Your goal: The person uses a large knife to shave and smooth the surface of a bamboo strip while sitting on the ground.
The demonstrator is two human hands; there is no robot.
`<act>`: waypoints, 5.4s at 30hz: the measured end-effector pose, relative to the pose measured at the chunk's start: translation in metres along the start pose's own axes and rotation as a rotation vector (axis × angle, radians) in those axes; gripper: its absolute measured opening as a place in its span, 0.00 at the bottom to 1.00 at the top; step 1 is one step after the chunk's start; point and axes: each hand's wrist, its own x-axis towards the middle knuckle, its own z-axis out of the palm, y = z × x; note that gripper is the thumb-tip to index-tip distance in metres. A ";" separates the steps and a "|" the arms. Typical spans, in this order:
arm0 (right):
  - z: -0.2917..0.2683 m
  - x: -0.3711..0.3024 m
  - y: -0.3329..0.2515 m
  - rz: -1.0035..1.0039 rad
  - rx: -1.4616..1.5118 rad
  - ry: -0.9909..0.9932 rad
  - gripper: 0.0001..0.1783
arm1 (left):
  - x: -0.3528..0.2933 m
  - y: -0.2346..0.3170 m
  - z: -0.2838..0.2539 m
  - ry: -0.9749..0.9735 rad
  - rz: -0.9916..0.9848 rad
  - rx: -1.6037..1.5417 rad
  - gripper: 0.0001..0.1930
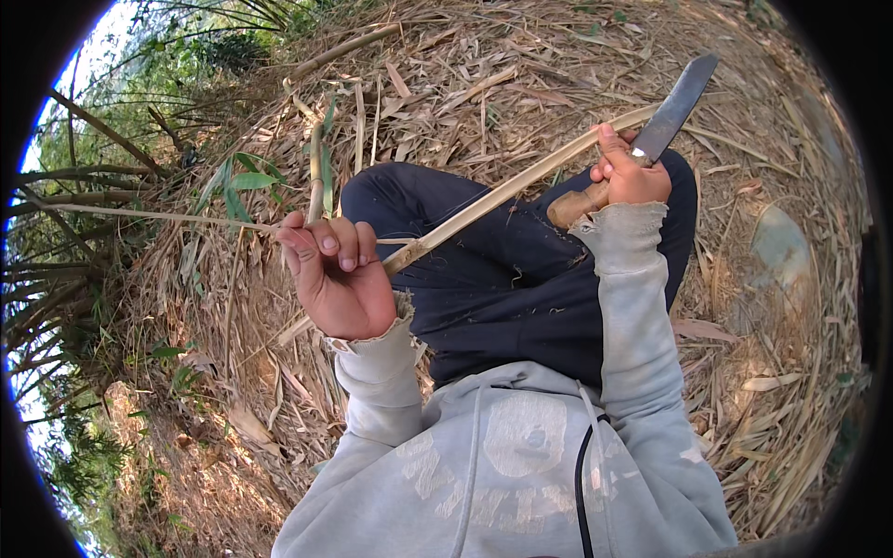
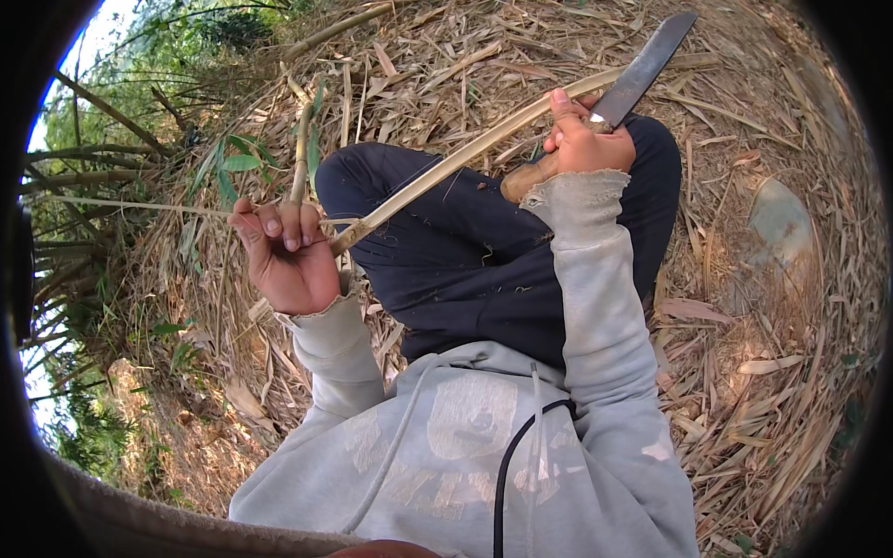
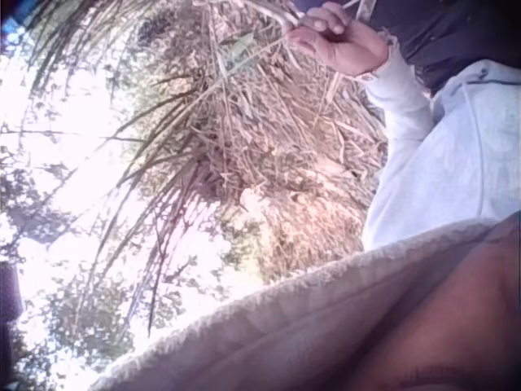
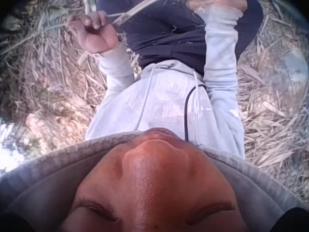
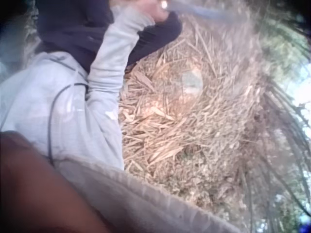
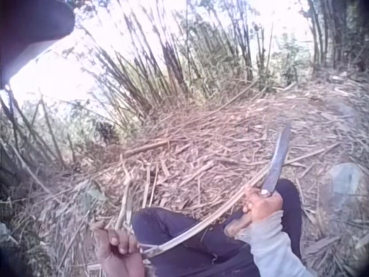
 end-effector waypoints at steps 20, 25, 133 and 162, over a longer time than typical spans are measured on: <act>0.083 -0.040 0.001 0.205 0.391 0.051 0.14 | 0.016 -0.100 0.057 -0.205 0.080 0.830 0.18; 0.081 -0.055 -0.010 0.242 0.256 -0.064 0.20 | 0.040 -0.073 0.056 -0.261 -0.043 0.759 0.20; -0.008 0.028 -0.047 -1.212 -1.249 -0.869 0.17 | -0.043 -0.030 0.030 -0.181 -1.309 0.169 0.18; -0.058 0.175 -0.037 -0.980 -1.605 -0.229 0.22 | -0.062 -0.011 0.024 -0.236 -1.338 0.248 0.17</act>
